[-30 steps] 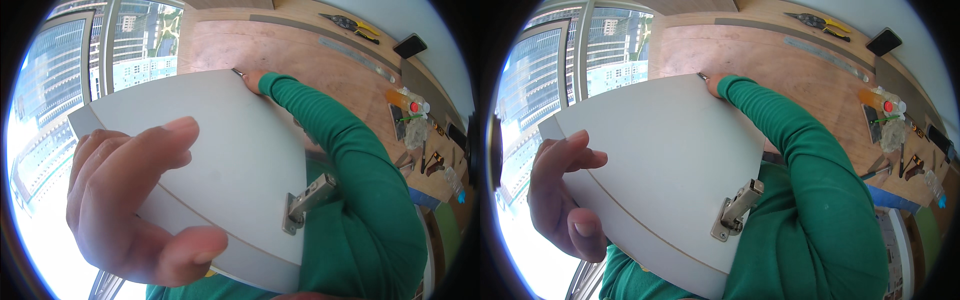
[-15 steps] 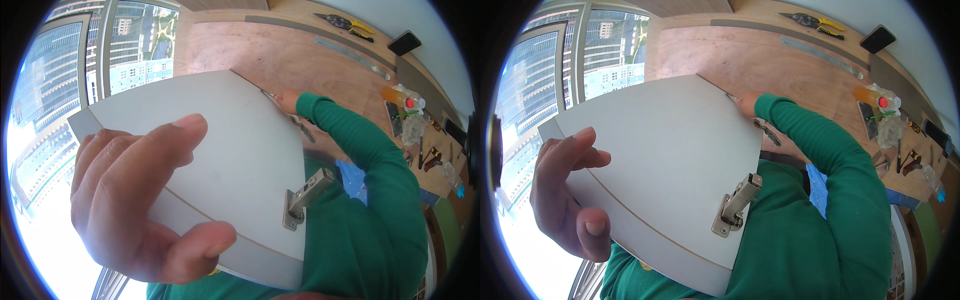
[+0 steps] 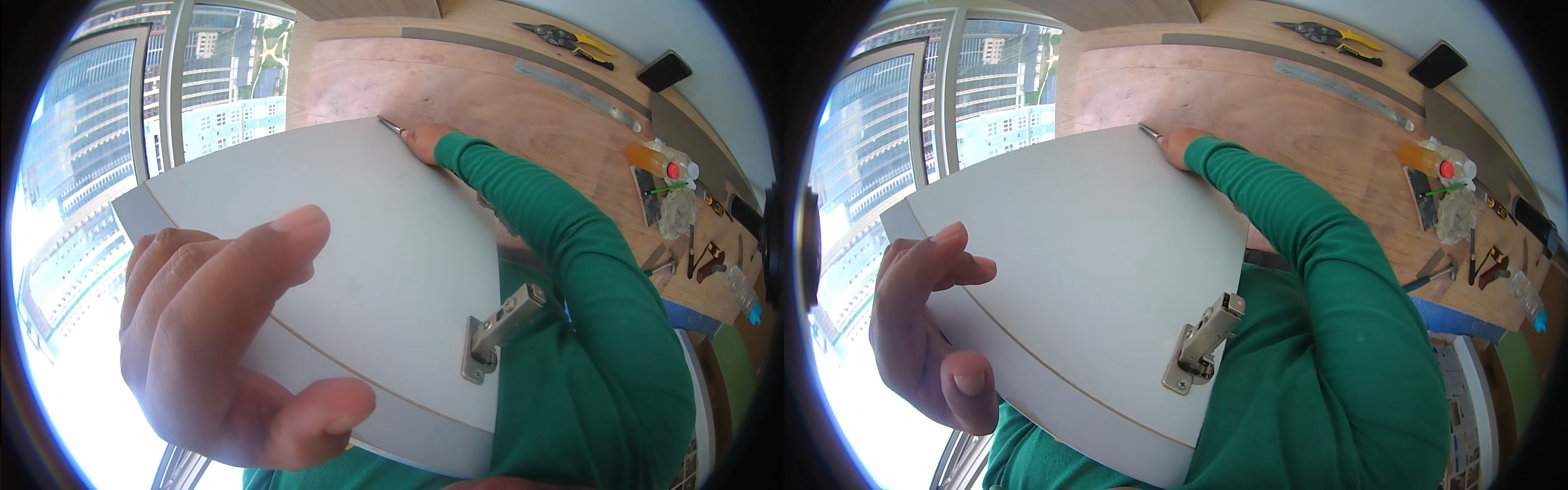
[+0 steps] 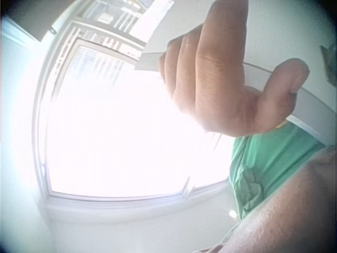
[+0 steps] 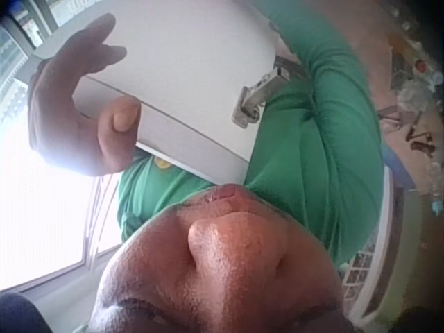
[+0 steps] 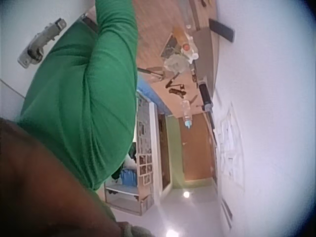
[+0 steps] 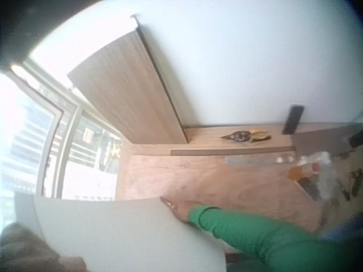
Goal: The person assembles a cabinet door by attaching a metal hinge, applying edge banding, and wiping the surface with a cloth. They use a utility knife to trim the edge banding and handle the door and tools throughout the process.
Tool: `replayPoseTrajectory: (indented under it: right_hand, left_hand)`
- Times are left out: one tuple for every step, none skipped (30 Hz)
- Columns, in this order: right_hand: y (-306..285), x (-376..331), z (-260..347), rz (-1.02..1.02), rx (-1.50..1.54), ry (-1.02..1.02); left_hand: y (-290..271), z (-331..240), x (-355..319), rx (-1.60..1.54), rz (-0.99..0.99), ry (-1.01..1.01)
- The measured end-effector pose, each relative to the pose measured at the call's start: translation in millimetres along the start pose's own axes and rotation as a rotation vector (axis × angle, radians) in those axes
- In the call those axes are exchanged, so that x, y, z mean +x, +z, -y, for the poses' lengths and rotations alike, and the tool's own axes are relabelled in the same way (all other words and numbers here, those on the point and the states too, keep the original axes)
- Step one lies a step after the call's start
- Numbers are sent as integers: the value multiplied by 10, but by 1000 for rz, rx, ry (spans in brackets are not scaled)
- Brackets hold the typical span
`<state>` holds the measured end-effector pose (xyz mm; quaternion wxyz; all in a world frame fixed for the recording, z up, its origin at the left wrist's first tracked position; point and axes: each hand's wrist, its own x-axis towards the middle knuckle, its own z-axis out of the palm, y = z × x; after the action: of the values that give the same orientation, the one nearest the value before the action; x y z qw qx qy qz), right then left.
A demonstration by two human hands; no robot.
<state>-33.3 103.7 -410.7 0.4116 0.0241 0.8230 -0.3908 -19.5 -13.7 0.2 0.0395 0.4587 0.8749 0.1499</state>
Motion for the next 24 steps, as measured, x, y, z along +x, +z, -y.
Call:
replayPoseTrajectory:
  right_hand:
    - [3,12,-2,-4,10,3]
    - [21,49,-20,-22,13,2]
    - [55,113,-55,-41,18,4]
    - [74,166,-89,-61,23,7]
    - [97,203,-104,-69,21,-2]
    - [106,201,-73,-73,11,-19]
    - [118,195,-49,-77,3,-34]
    - [119,188,-36,-56,-3,-32]
    - [56,123,0,-37,-7,-21]
    - [30,83,16,-19,-11,-11]
    - [62,106,-26,-13,-28,-16]
    - [65,121,-82,-12,-41,-18]
    - [73,126,-141,-10,-55,-20]
    - [100,113,-203,-6,-61,-8]
    - [110,43,-227,-1,-71,4]
    - [116,-27,-248,4,-81,15]
    - [119,-82,-273,13,-78,17]
    - [122,-136,-297,23,-73,17]
    - [123,-189,-319,32,-68,16]
    - [119,-242,-337,39,-67,35]
    - [110,-288,-350,44,-62,56]
    - [112,-331,-367,48,-58,76]
    - [123,-370,-388,48,-58,81]
    - [139,-412,-410,49,-58,85]
  left_hand:
    - [10,14,2,1,-1,5]
    - [17,31,8,0,4,11]
    - [24,52,17,-2,8,19]
    - [24,80,36,-7,18,29]
    - [19,74,45,-7,24,25]
    - [3,41,26,-1,26,12]
    - [-7,9,8,6,24,-2]
    - [-18,-20,-1,12,24,-11]
    - [-14,-15,-4,11,24,-12]
    - [-15,-9,5,10,26,-9]
    - [-10,-3,-14,4,17,-28]
    - [-6,10,-16,-4,10,-42]
    - [-1,29,-51,-16,-8,-76]
    - [4,34,-57,-23,-18,-94]
    - [9,41,-77,-31,-29,-115]
    - [13,40,-79,-34,-33,-119]
    - [15,49,-83,-36,-33,-115]
    - [14,48,-84,-35,-31,-111]
    - [6,67,-86,-33,-26,-98]
    - [1,61,-84,-24,-17,-97]
    - [-7,67,-76,-16,-6,-92]
    - [-26,53,-63,0,8,-99]
    - [-38,43,-52,11,17,-104]
    - [-52,33,-49,22,26,-111]
